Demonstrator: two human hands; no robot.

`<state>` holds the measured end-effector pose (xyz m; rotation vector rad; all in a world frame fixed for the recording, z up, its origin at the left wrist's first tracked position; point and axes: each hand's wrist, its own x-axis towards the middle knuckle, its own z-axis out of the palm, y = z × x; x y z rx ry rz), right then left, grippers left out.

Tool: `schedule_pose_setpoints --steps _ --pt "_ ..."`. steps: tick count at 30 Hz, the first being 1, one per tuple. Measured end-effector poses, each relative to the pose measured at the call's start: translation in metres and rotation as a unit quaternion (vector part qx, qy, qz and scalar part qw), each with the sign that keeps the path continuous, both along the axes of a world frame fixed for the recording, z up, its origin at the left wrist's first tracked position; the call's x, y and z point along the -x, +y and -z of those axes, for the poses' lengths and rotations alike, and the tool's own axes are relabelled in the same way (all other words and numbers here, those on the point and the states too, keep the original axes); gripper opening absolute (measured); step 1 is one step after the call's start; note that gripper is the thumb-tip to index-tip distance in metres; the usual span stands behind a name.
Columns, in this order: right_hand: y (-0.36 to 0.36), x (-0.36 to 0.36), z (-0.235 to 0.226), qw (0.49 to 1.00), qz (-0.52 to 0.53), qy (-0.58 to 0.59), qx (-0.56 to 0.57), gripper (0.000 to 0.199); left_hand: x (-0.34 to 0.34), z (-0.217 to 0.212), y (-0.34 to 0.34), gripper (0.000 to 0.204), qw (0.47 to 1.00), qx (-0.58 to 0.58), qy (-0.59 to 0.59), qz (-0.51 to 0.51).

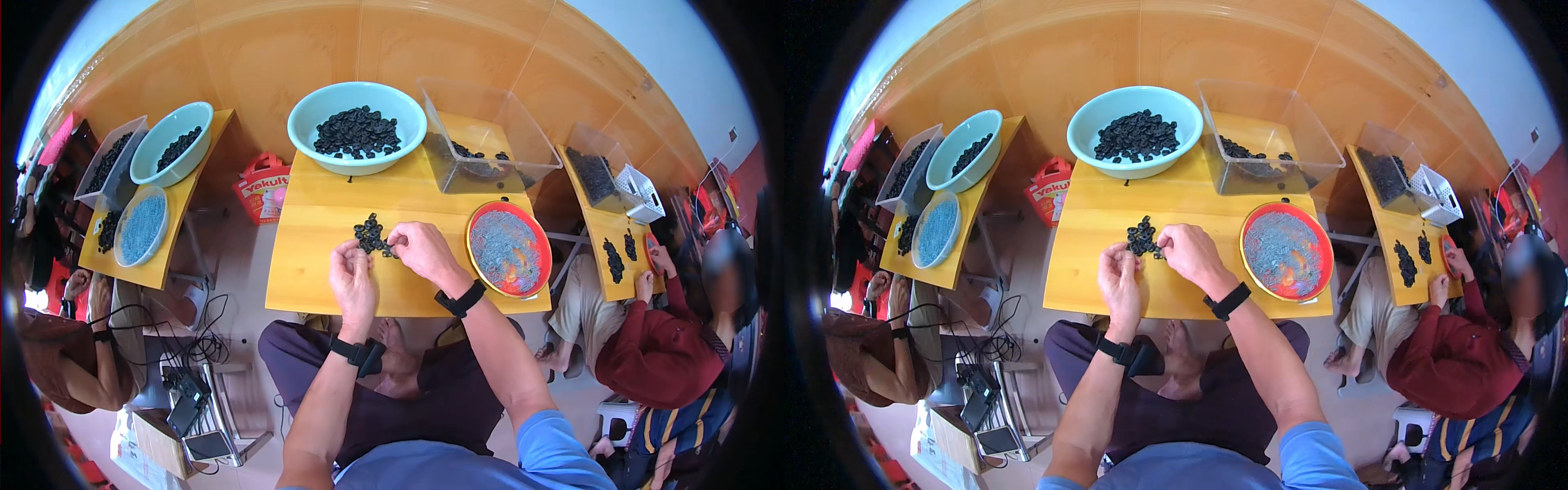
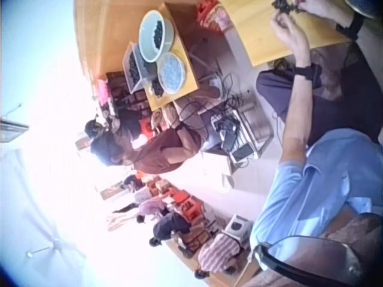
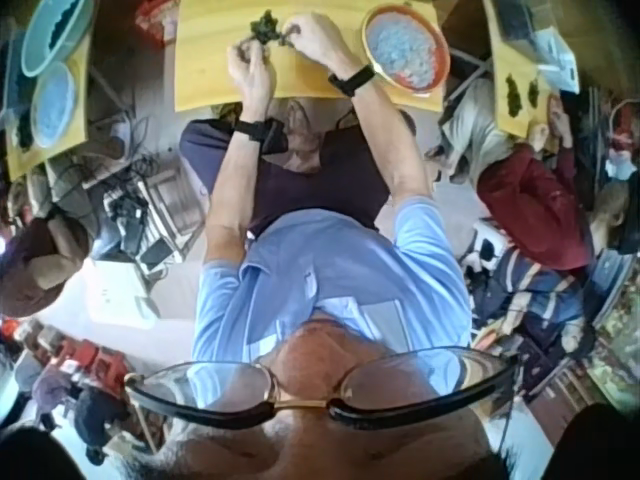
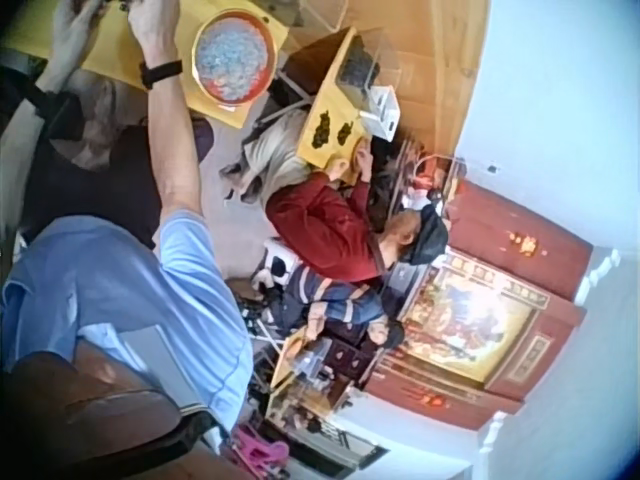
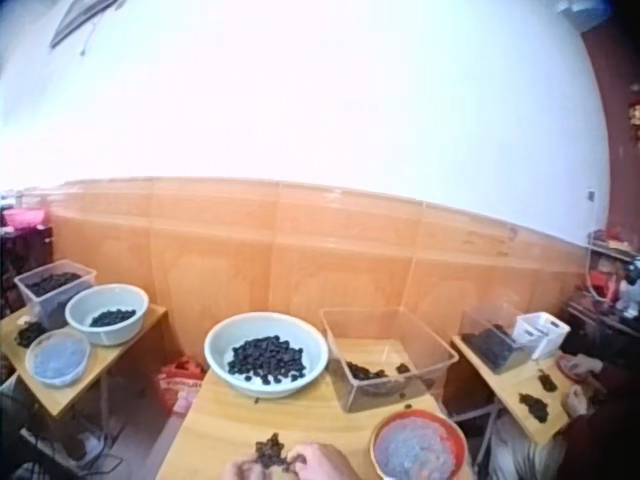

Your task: Sorting small black plastic components on a desk into a pile.

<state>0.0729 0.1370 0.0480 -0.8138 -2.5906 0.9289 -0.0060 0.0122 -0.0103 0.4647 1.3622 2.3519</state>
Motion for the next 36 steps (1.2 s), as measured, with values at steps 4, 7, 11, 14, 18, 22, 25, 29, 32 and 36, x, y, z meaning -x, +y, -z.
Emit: schedule_pose_setpoints --steps 4,7,11,14,18,22,25,29,32,36 --pt "-0.005 -0.006 0.011 0.997 -0.001 -0.002 -0.074 0.013 0.001 0.003 -0.004 0.017 1.0 0.01 0.014 0.014" --pt "-0.005 -0.008 0.009 0.996 -0.001 -0.002 -0.093 0.013 0.001 0.003 -0.006 0.018 0.999 0.025 0.021 0.014" --pt "-0.015 -0.007 0.002 0.995 -0.019 0.036 -0.096 0.012 -0.002 -0.004 -0.005 0.018 0.998 0.045 0.024 0.025" --pt "-0.012 -0.006 0.017 0.991 -0.027 0.036 -0.128 0.01 -0.005 -0.004 0.001 0.018 0.997 0.057 0.028 0.035" --pt "-0.018 0.003 0.024 0.979 -0.042 0.017 -0.197 0.006 0.002 0.007 -0.002 0.013 0.989 0.086 0.121 0.01" --pt "-0.023 -0.007 0.022 0.983 -0.025 0.066 -0.169 0.01 -0.002 -0.001 -0.004 0.011 0.978 0.13 0.157 0.038" --pt "-0.024 -0.017 0.02 0.992 -0.009 0.049 -0.117 0.011 -0.005 -0.001 -0.001 0.012 0.973 0.144 0.17 0.064" --pt "-0.027 -0.029 0.009 0.995 0.009 0.102 -0.002 0.014 -0.004 -0.001 -0.003 0.013 0.964 0.165 0.176 0.113" --pt "-0.031 -0.039 0.008 0.986 0.039 0.152 0.055 0.011 -0.001 0.007 -0.004 0.015 0.97 0.134 0.129 0.156" --pt "-0.031 -0.05 0.014 0.977 0.055 0.192 0.072 0.008 -0.001 0.009 -0.005 0.013 0.955 0.171 0.138 0.201"
